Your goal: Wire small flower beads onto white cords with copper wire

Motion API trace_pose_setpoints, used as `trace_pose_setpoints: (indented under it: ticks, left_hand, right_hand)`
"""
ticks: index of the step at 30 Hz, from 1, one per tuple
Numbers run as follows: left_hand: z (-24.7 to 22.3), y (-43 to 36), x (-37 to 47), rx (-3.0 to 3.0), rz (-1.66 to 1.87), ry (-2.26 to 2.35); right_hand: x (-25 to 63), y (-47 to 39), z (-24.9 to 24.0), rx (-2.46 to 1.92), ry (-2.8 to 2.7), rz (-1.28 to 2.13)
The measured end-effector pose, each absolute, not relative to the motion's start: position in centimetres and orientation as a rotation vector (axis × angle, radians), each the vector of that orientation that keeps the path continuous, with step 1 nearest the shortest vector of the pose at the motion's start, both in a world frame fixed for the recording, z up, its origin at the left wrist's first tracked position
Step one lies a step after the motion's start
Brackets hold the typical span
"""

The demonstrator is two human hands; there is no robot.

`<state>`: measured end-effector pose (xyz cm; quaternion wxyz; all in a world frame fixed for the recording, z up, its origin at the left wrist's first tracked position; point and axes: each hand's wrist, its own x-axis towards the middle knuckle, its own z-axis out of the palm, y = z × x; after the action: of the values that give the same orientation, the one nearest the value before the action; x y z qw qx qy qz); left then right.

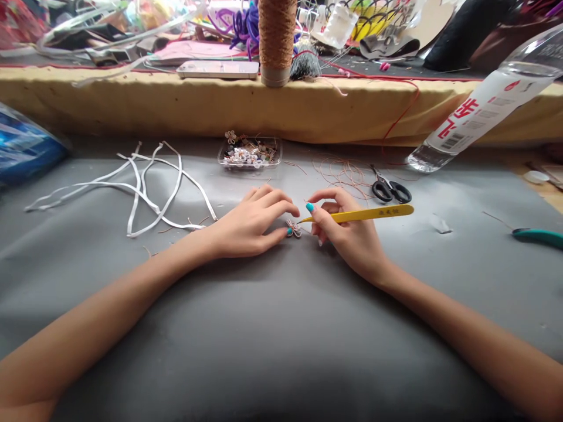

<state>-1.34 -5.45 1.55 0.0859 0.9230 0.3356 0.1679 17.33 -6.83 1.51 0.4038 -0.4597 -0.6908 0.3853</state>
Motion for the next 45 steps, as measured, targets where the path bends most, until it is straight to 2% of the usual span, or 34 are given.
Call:
trace_pose_setpoints:
  ticks: [12,17,21,25,31,37,45]
  left_hand:
    - [1.1,-5.8,-0.8,2.825,0.535,1.058]
    - [1.4,-5.7,-1.3,2.959,0.621,1.235]
    - [1.4,-5.9,-1.2,3.070,0.468,1.159]
    - [1.4,-6.0,-1.1,3.060,0.531,1.045]
    - [1.1,-5.2,-1.7,3.015,0.820,1.092]
    - [1.1,-5.0,-1.9,3.058,0.694,0.795]
    - [1.3,-4.7,-2.3,3.025,0.608,0.703]
  right_hand:
    - [17.4,-7.2,1.5,-1.116,-1.685,0.895]
    - [17.5,-7.2,1.5,-1.104,-1.718,0.855]
    - [17.5,-7.1,1.3,-1.079,-1.738,0.828]
    - [17.5,-7.1,1.3,-1.073,-1.733,0.820]
    - [17.5,-7.1,1.5,-1.124,-1.694,0.929]
    - [17.4,-7.0,1.4,-1.127,-1.740,1.056]
    - [17.4,-6.7,1.1,-1.090,-1.864,1.165]
